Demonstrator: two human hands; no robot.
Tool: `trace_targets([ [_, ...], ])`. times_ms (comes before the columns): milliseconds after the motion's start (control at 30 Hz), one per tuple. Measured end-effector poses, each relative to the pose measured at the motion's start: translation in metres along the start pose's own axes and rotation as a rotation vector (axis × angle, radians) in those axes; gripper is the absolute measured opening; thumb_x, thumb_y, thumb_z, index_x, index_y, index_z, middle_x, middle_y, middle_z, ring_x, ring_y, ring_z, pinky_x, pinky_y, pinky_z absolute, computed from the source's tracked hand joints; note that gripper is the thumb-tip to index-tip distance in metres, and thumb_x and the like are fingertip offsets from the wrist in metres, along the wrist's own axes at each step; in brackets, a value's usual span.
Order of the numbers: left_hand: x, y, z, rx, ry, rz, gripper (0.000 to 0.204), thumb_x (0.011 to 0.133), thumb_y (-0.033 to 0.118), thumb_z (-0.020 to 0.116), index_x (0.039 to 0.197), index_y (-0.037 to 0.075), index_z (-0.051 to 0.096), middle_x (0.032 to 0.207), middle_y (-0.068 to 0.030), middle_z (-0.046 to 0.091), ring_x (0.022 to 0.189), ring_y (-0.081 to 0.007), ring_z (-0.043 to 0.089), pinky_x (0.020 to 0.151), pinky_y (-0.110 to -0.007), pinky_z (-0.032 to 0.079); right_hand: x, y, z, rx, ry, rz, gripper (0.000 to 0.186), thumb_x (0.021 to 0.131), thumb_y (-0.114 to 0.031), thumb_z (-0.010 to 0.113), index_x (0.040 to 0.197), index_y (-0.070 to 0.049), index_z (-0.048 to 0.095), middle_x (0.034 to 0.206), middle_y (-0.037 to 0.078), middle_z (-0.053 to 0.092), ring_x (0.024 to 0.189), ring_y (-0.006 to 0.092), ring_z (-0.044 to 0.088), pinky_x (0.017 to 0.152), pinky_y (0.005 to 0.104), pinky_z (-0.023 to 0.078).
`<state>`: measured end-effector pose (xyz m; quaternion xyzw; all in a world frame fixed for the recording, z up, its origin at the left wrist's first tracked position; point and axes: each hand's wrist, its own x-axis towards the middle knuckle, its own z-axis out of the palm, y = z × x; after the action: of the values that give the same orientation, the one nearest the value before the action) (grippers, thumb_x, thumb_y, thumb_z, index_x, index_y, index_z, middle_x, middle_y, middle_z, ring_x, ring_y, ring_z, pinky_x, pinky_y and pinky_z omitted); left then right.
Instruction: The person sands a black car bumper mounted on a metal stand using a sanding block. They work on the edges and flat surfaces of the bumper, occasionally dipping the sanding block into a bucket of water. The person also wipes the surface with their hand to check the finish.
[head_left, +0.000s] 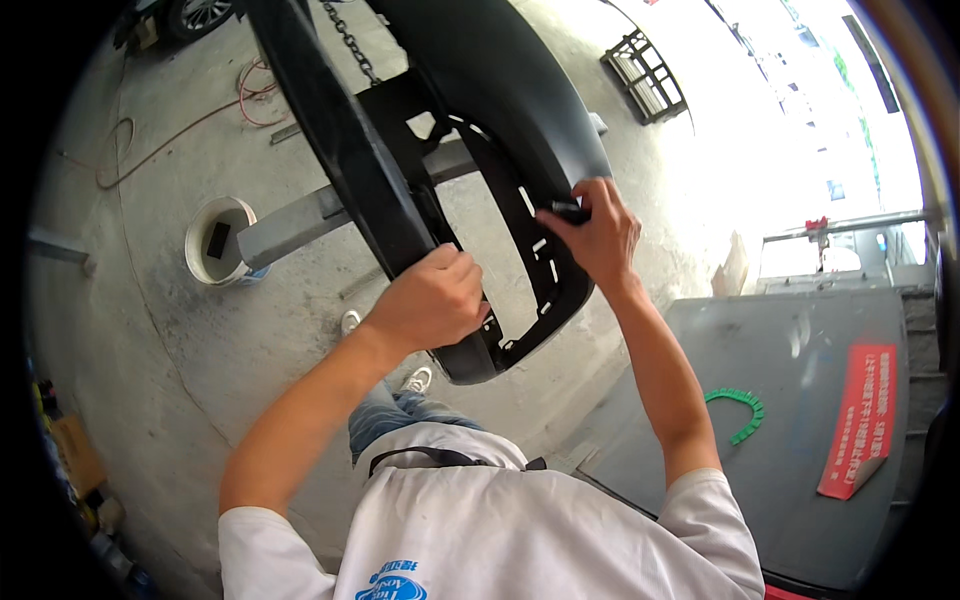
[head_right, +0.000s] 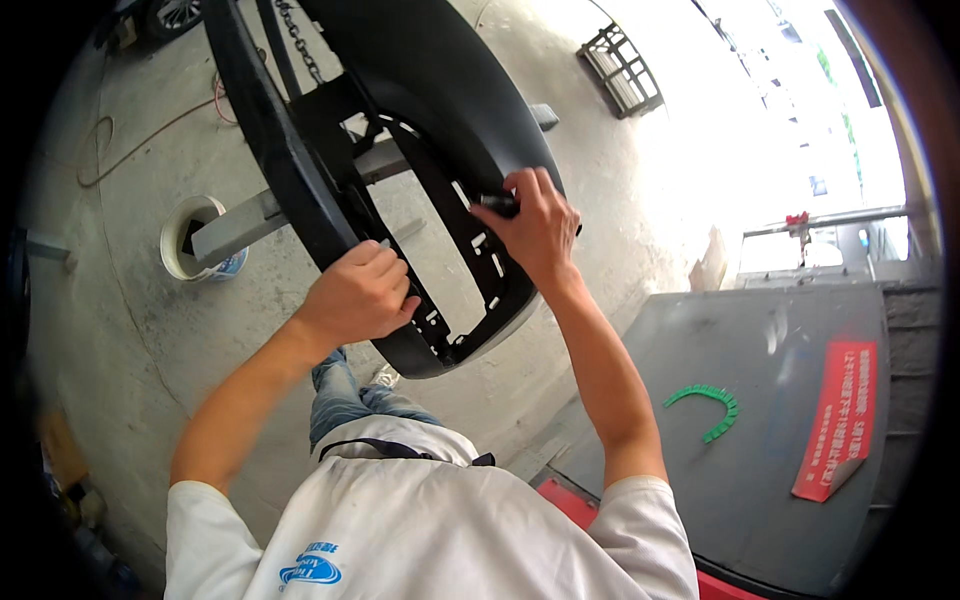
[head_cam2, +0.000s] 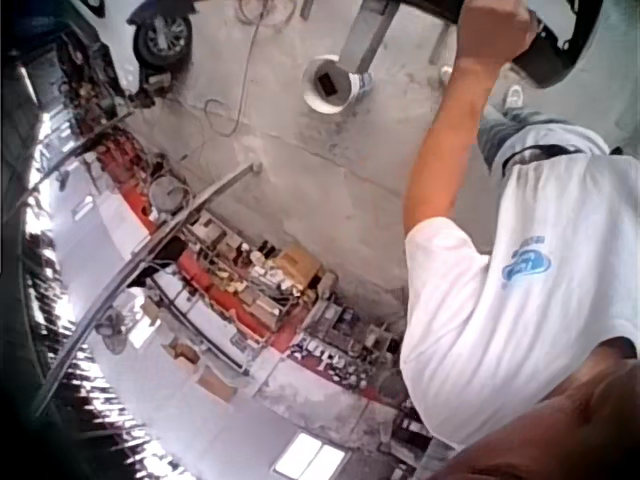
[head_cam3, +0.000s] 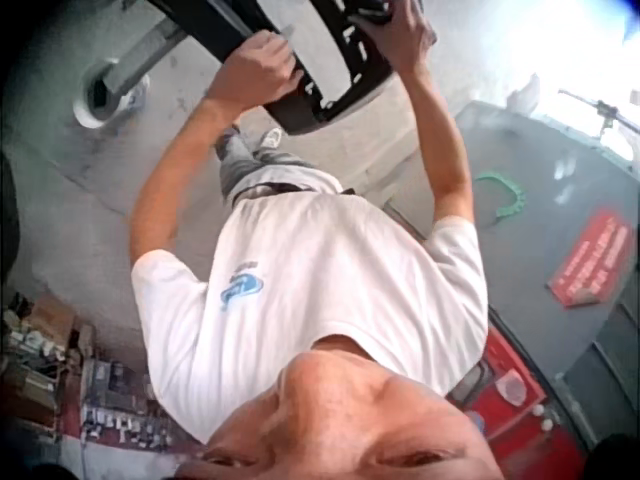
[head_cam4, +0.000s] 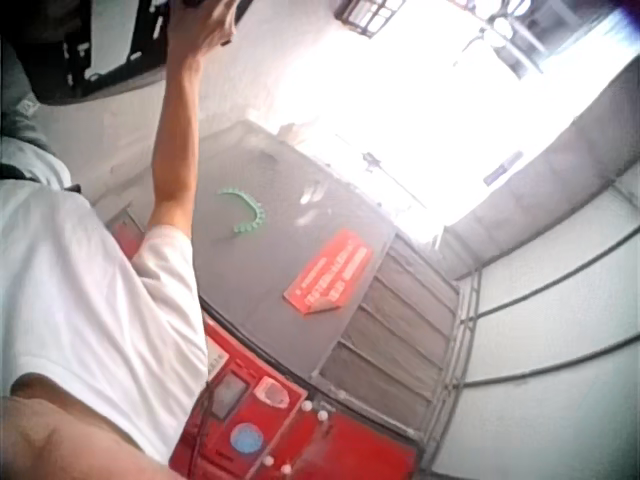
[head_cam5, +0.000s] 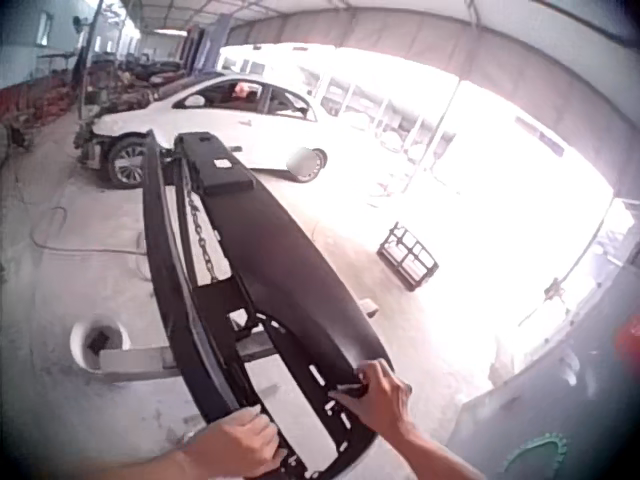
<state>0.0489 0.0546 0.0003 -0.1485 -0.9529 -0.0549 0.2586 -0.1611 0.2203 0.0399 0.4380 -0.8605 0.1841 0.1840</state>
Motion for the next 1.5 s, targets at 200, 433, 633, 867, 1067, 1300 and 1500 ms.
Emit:
trace_targets([
  [200,-0.005,0.0,0.014,0.033,0.033,-0.022,0.027,0.078,0.029,0.073,0.064,0.009,0.063,0.069,-0.0031,0.054,0.076,-0.0201,0.057,0.081,-0.031,0.046,0.107,-0.056,0.018,-0.023,-0.026,-0.207,0.043,0.071,-0.042,0.091,0.087,-0.011,0.065,0.086,0.002,0.065,0.074,0.0274,0.069,0.064,0.0416,0.052],
  [433,-0.011,0.004,0.027,0.131,-0.036,0.051,0.027,0.083,0.025,0.067,0.059,0.014,0.059,0.065,-0.0007,0.049,0.073,-0.0194,0.053,0.08,-0.035,0.045,0.14,-0.086,0.036,0.006,-0.08,-0.355,0.034,0.075,-0.039,0.088,0.085,-0.013,0.07,0.084,0.001,0.066,0.082,0.0249,0.069,0.067,0.0424,0.053],
  [633,-0.01,0.004,0.024,0.194,-0.023,0.064,0.027,0.083,0.025,0.066,0.059,0.014,0.06,0.066,-0.0002,0.05,0.074,-0.0189,0.054,0.081,-0.034,0.043,0.15,-0.084,0.029,-0.083,-0.174,-0.411,0.028,0.078,-0.035,0.085,0.086,-0.011,0.071,0.082,0.0,0.065,0.083,0.0242,0.069,0.067,0.0413,0.053],
  [867,-0.011,0.002,0.021,0.223,0.052,0.053,0.013,0.07,0.026,0.065,0.061,0.018,0.067,0.068,0.0024,0.057,0.076,-0.0172,0.055,0.077,-0.031,0.04,0.127,-0.071,0.023,-0.132,-0.189,-0.448,0.025,0.08,-0.03,0.082,0.083,-0.01,0.068,0.081,0.003,0.063,0.08,0.0281,0.068,0.064,0.0429,0.052],
  [1067,-0.011,0.001,0.018,0.106,0.076,0.004,0.024,0.081,0.022,0.069,0.062,0.01,0.064,0.072,-0.0005,0.057,0.078,-0.0184,0.057,0.079,-0.032,0.045,0.092,-0.051,0.016,-0.034,-0.139,-0.255,0.025,0.081,-0.028,0.082,0.086,-0.009,0.066,0.083,0.007,0.067,0.075,0.0344,0.069,0.064,0.045,0.052],
  [1300,-0.009,0.0,0.013,0.122,0.107,0.014,0.02,0.08,0.02,0.071,0.063,0.009,0.068,0.069,0.0007,0.061,0.075,-0.0168,0.058,0.077,-0.03,0.045,0.047,-0.033,0.023,0.029,-0.036,-0.125,0.028,0.081,-0.024,0.082,0.094,-0.008,0.063,0.088,0.01,0.07,0.076,0.0349,0.07,0.066,0.0447,0.053],
  [1500,-0.009,0.0,0.014,0.122,0.125,-0.003,0.02,0.076,0.018,0.072,0.06,0.01,0.064,0.067,0.0008,0.058,0.071,-0.0161,0.056,0.075,-0.029,0.044,0.016,-0.021,0.019,-0.028,-0.045,-0.102,0.032,0.081,-0.025,0.084,0.097,-0.007,0.063,0.091,0.012,0.07,0.079,0.036,0.07,0.068,0.0444,0.054],
])
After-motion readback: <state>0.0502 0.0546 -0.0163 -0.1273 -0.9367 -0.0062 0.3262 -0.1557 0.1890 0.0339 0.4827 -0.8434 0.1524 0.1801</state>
